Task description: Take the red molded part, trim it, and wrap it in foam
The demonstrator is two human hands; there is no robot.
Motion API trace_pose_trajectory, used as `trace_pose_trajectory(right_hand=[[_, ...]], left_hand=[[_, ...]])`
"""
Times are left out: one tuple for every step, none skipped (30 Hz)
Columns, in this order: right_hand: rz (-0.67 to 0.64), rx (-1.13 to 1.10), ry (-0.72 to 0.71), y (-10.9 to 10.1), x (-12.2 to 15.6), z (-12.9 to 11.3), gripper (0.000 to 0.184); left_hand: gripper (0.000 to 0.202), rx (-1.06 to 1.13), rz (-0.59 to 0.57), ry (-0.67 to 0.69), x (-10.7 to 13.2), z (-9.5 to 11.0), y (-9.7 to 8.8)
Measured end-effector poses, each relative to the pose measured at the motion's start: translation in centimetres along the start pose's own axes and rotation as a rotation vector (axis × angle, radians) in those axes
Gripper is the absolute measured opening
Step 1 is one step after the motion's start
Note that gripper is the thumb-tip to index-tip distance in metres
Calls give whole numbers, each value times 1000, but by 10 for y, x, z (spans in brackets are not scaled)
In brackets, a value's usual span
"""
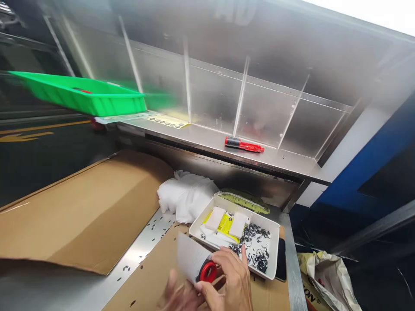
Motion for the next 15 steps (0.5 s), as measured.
trace_pose_trajectory(right_hand=[[-56, -6, -12, 1, -2, -2, 33], [-105, -17, -24, 2, -4, -5, 31], [-150, -29, -40, 4, -6, -9, 27], [-186, -42, -56, 7, -8, -13, 23], [-219, -52, -81, 10, -10, -18, 20], [-244, -56, -118, 13, -12, -23, 19], [-261, -51, -167, 17, -14, -28, 19], [-277, -35, -221, 21, -16, -34, 20], [-298, -11, -283, 26, -16, -39, 22], [-312, 11, -343, 32, -16, -44, 26], [-311, 23, -383, 39, -16, -46, 30], [-297, 13, -401, 46, -15, -47, 32], [-274, -16, -400, 55, -13, -45, 34], [-242, -62, -381, 65, -12, -42, 35], [-212, -121, -353, 78, -10, -37, 37]], left_hand=[[85, 44, 7, -1, 6, 3, -5], [83, 84, 19, 4, 12, 5, -10], [80, 116, 35, 15, 19, 6, -15], [76, 143, 56, 34, 26, 7, -21], [73, 165, 80, 58, 33, 7, -26], [71, 182, 108, 83, 39, 5, -30], [67, 195, 140, 115, 46, 3, -35], [61, 203, 180, 153, 53, 0, -39], [53, 207, 227, 200, 61, -3, -43], [45, 208, 281, 252, 69, -6, -48], [37, 206, 344, 312, 79, -8, -54], [32, 204, 413, 376, 90, -9, -60], [29, 203, 490, 447, 104, -9, -68], [26, 202, 572, 528, 121, -7, -78], [23, 200, 660, 623, 143, -3, -89]])
Point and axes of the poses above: each hand's wrist, its own x-axis away from the middle knuckle, its own y-axis out of the palm, z = x × y, the point moved 5 cm from there along -x, towards the middle knuckle, and after that the axes turned 13 degrees about -z, right-handed, at the moved point
